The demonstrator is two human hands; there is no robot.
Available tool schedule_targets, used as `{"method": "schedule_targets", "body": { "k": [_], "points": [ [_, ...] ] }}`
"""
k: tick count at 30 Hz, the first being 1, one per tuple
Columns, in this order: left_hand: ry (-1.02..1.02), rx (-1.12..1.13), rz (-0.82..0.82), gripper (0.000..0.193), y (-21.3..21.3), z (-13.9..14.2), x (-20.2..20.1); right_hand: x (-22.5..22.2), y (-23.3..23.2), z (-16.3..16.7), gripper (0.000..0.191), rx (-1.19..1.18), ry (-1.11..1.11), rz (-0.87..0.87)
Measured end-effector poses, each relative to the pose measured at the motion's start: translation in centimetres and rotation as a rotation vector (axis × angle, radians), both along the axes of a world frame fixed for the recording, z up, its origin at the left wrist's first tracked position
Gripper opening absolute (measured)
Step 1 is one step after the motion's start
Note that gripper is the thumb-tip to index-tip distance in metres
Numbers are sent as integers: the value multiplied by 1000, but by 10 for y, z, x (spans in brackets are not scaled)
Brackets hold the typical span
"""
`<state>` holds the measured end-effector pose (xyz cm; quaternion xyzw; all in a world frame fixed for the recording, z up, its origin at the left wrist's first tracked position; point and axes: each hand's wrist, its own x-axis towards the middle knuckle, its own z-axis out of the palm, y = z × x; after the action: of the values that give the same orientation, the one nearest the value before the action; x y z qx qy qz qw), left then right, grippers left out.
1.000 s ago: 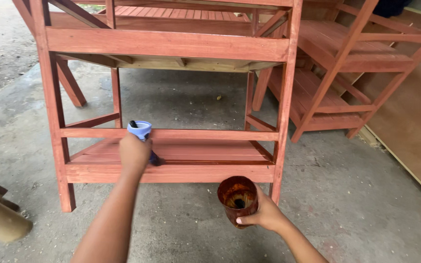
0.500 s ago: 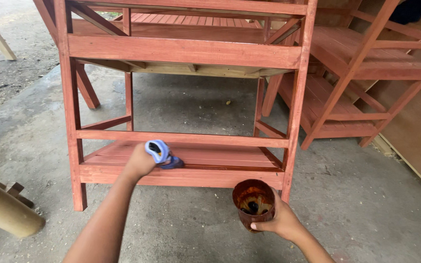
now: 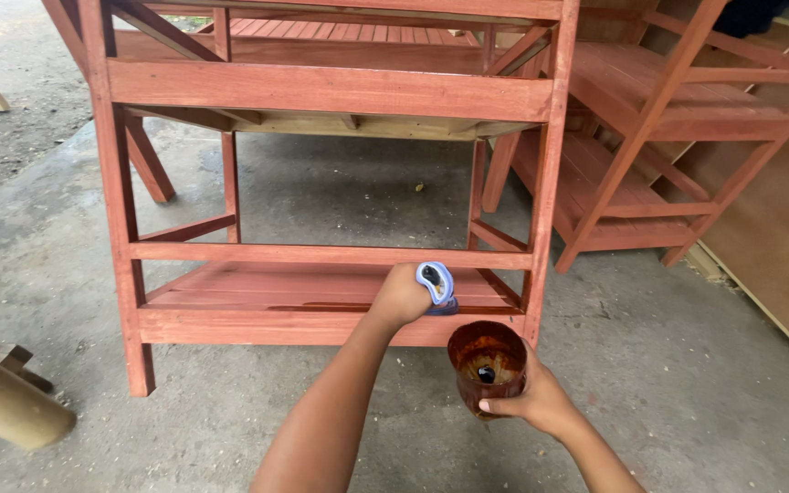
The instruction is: The person applies wood stain to red-painted wooden furniture. They dip a blue cloth pad into a container of stain and wipe it across the slats and rails of a bench and a tiered shelf unit, repositioning and turning the furniture to reach different surfaces.
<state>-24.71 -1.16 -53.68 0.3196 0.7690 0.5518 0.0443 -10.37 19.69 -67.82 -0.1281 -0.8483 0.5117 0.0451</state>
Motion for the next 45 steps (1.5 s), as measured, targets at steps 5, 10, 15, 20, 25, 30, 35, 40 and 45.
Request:
{"method": "schedule_targets", "body": {
  "k": [5,10,15,20,25,30,35,40,45],
  "points": [
    [-41,9,41,15,-39,-3,-15,-15,-21,-14,113,1,-11,84],
    [32,-1,158,13,-97,-9,-34,-28,-56,-25,116,-25,62,201],
    [75,-93,284,13,-152,-7,-50,-48,-90,-25,118,25,77,199],
    [73,-187,386,16,-204,-2,-63,-74,-119,-28,123,-17,9,173],
    [160,-399,622,26,-240,6,-72,-91,-139,-33,123,-5,-56,168],
    [152,-456,712,30,-260,13,-78,-96,-145,-36,122,-45,-52,186],
    [216,-592,799,33,-273,22,-87,-95,-144,-38,125,-23,-42,200],
    [215,-624,806,33,-266,19,-92,-93,-148,-38,125,-29,-12,227],
    [212,-736,821,26,-247,13,-93,-93,-147,-37,124,-72,14,262]
  ]
}}
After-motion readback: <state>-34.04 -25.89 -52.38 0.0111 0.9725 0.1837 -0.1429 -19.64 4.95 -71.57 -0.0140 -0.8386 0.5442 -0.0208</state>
